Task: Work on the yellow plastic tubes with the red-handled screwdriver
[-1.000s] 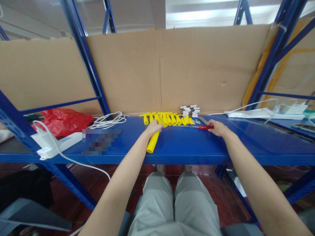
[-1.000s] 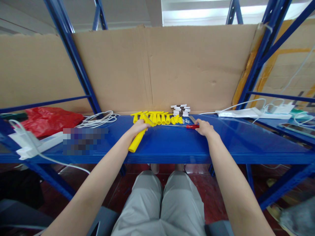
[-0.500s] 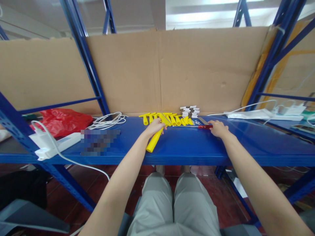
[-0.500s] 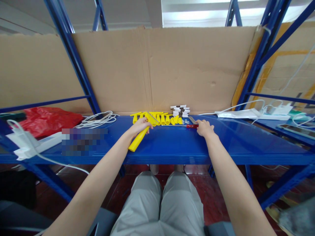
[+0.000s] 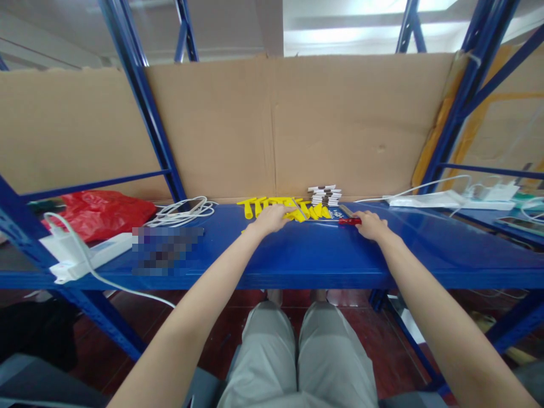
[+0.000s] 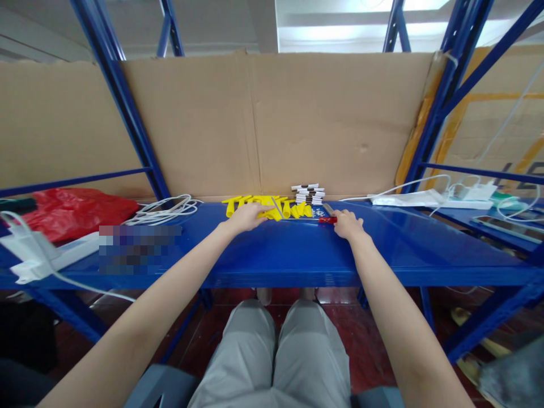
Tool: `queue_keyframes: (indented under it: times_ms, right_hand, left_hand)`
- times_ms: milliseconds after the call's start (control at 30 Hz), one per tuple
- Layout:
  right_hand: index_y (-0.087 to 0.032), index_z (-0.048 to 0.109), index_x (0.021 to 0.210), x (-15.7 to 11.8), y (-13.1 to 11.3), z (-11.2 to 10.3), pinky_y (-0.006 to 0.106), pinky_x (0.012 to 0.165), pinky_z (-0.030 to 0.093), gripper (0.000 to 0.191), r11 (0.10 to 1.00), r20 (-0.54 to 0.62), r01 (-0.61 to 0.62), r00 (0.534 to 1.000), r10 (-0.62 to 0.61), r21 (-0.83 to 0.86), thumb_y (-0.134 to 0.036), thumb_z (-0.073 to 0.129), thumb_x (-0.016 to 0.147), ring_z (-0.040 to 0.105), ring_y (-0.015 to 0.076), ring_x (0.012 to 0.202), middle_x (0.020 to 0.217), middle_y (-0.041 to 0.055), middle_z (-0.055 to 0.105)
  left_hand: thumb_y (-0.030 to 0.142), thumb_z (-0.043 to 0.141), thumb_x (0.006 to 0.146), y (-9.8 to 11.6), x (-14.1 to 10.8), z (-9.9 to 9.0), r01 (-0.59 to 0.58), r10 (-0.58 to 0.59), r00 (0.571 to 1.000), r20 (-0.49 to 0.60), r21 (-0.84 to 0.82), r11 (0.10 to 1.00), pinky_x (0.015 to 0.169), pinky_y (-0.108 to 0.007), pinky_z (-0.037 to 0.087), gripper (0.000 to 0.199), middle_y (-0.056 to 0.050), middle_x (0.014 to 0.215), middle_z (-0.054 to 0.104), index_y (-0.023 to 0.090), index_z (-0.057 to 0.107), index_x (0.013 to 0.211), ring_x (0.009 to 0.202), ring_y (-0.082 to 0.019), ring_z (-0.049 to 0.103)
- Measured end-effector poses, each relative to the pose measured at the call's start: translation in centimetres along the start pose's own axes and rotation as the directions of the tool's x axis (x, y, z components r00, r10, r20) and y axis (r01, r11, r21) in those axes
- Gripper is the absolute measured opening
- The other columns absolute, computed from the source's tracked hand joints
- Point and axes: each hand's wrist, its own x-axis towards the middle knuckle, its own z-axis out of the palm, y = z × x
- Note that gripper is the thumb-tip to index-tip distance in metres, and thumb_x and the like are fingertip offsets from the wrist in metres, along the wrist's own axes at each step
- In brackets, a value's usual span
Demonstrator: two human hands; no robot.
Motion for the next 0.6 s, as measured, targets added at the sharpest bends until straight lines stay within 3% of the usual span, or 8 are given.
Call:
queue_keyframes:
  times_ms: [300, 433, 500, 600]
  right_hand:
    - [-0.021, 0.057, 0.133, -0.4, -0.6, -0.1, 0.057, 0.1, 0.04, 0.043, 1.0, -0.038, 0.028, 0.999, -0.027, 0.013, -0.02, 0.042, 0.092, 0.049, 0.0345, 0.128, 0.137, 0.0175, 0.054]
    - [-0.022, 0.062, 0.128, 0.4, -1.2, 0.0, 0.058, 0.101, 0.039, 0.041, 0.994, -0.106, 0.103, 0.989, -0.1, 0.024, -0.019, 0.041, 0.093, 0.05, 0.0336, 0.127, 0.138, 0.0157, 0.056]
    - [-0.024, 0.067, 0.12, 1.7, -1.5, -0.1, 0.052, 0.098, 0.043, 0.037, 0.987, -0.137, 0.152, 0.98, -0.144, 0.057, -0.021, 0.043, 0.092, 0.055, 0.0312, 0.123, 0.131, 0.0123, 0.062]
    - [-0.023, 0.074, 0.098, 4.6, -2.1, 0.1, 0.032, 0.087, 0.049, 0.025, 0.972, -0.114, 0.207, 0.974, -0.194, 0.115, -0.025, 0.053, 0.087, 0.065, 0.0243, 0.105, 0.105, 0.0072, 0.074]
  left_hand:
    - [0.023, 0.047, 0.095, -0.2, -1.3, 0.6, -0.035, 0.036, 0.999, -0.007, 0.161, 0.986, 0.096, -0.032, 0.041, 0.045, -0.01, 0.128, 0.061, 0.03, 0.055, 0.139, 0.115, -0.025, 0.058]
    - [0.025, 0.043, 0.097, 0.4, -1.8, 0.6, -0.043, 0.046, 0.999, -0.01, 0.194, 0.98, 0.09, -0.032, 0.044, 0.043, -0.01, 0.125, 0.063, 0.03, 0.056, 0.138, 0.114, -0.026, 0.058]
    - [0.025, 0.043, 0.097, 0.6, -1.9, 0.7, -0.054, 0.057, 0.998, -0.01, 0.213, 0.976, 0.087, -0.032, 0.046, 0.042, -0.011, 0.123, 0.064, 0.03, 0.057, 0.137, 0.111, -0.026, 0.059]
    - [0.022, 0.046, 0.096, 0.9, -2.1, 0.9, -0.075, 0.081, 0.997, -0.013, 0.236, 0.969, 0.085, -0.033, 0.047, 0.041, -0.01, 0.12, 0.066, 0.031, 0.06, 0.134, 0.109, -0.026, 0.061]
